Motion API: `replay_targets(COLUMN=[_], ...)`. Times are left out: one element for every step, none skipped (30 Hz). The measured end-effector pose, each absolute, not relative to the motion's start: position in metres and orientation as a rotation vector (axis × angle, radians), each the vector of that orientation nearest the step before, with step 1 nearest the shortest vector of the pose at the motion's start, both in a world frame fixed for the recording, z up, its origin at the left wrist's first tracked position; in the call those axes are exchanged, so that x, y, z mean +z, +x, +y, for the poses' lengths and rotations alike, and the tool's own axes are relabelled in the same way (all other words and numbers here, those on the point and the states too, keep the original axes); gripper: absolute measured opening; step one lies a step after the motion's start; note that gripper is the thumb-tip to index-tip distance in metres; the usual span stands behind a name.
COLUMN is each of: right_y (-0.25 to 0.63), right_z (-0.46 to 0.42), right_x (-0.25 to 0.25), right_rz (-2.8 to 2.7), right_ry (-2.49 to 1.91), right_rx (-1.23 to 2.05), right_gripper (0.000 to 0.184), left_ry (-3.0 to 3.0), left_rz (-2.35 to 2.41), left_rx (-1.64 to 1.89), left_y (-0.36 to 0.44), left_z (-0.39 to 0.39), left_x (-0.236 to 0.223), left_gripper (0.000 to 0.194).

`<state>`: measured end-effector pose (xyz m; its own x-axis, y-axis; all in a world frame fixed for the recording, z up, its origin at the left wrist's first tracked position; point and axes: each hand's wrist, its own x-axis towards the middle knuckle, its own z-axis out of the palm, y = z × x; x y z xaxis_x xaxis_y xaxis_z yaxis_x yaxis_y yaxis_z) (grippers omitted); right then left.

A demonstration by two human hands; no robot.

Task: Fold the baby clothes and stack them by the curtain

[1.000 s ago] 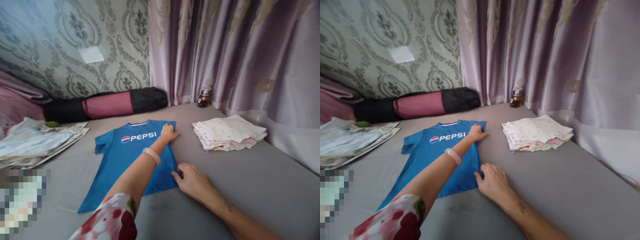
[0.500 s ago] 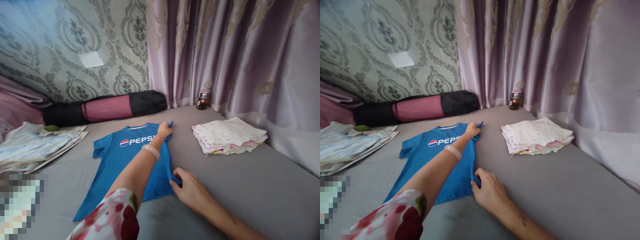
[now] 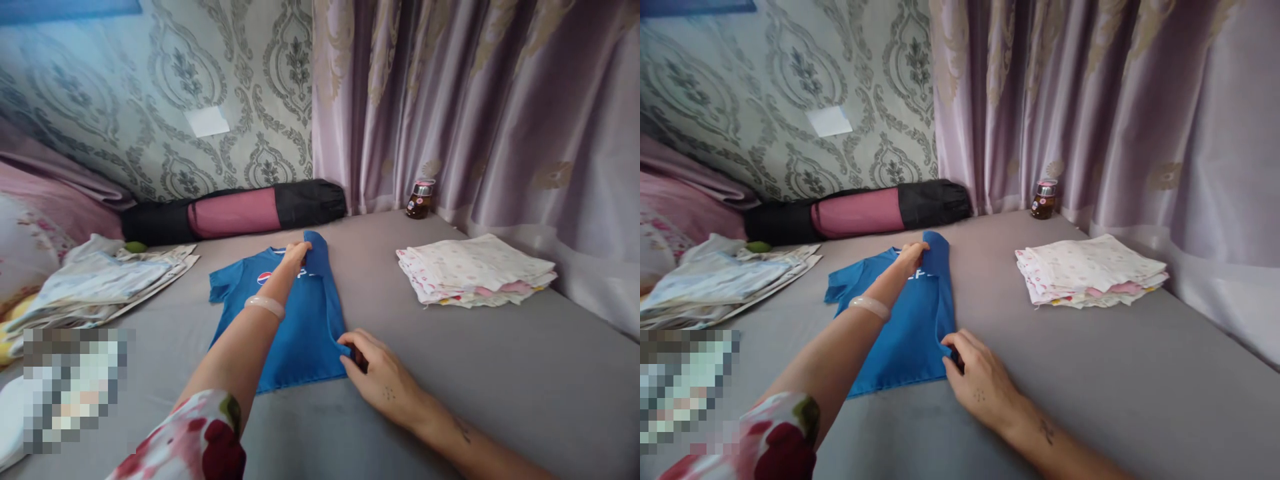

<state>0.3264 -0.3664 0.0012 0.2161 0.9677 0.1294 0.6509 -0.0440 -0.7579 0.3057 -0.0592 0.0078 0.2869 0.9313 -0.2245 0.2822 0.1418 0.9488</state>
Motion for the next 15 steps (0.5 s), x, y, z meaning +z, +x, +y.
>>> replay_targets(right_y=[0.325,0.324,0.323,0.323,0.322,0.322,0.322,0.322,0.323,0.324,0.326,0.327,0.329,0.33,0.33], right_z=[-0.367,-0.367,-0.368,-0.368,-0.368,-0.368,-0.368,-0.368,-0.368,-0.368,-0.368,-0.368,-0.369,-0.369,-0.37], right_x=[0.001,0.0,0.0,0.0,-0.001,-0.001,-0.001,-0.001,-0.002,-0.002,-0.003,-0.003,-0.003,-0.004,-0.004], right_rz=[-1.553,-1.604,-1.66,-1.714,-1.755,-1.782,-1.794,-1.797,-1.802,-1.818,-1.85,-1.897,-1.957,-2.02,-2.075], right_ry=[-1.732,-1.689,-1.646,-1.606,-1.573,-1.554,-1.557,-1.585,-1.633,-1.694,-1.754,-1.803,-1.831,-1.839,-1.838], right_rx=[0.549,0.541,0.532,0.522,0.505,0.478,0.44,0.394,0.346,0.304,0.275,0.264,0.27,0.291,0.317], right_gripper=[0.024,0.025,0.025,0.025,0.024,0.022,0.022,0.025,0.029,0.033,0.038,0.044,0.049,0.053,0.055], left_ry=[1.359,1.337,1.321,1.311,1.308,1.312,1.323,1.342,1.368,1.401,1.44,1.487,1.54,1.601,1.666], left_rz=[1.241,1.255,1.27,1.287,1.303,1.315,1.325,1.33,1.33,1.324,1.316,1.306,1.297,1.287,1.281], left_rx=[0.708,0.709,0.705,0.695,0.683,0.671,0.658,0.644,0.626,0.605,0.579,0.553,0.53,0.513,0.502], left_y=[0.299,0.293,0.288,0.284,0.28,0.278,0.276,0.275,0.275,0.275,0.276,0.277,0.279,0.28,0.281], left_z=[-0.056,-0.054,-0.052,-0.051,-0.05,-0.049,-0.049,-0.048,-0.048,-0.047,-0.047,-0.047,-0.046,-0.046,-0.046], left_x=[0.004,0.0,-0.004,-0.008,-0.011,-0.013,-0.015,-0.016,-0.017,-0.017,-0.017,-0.018,-0.018,-0.018,-0.018], left_gripper=[0.007,0.008,0.01,0.011,0.013,0.015,0.017,0.02,0.022,0.024,0.025,0.026,0.026,0.025,0.022])
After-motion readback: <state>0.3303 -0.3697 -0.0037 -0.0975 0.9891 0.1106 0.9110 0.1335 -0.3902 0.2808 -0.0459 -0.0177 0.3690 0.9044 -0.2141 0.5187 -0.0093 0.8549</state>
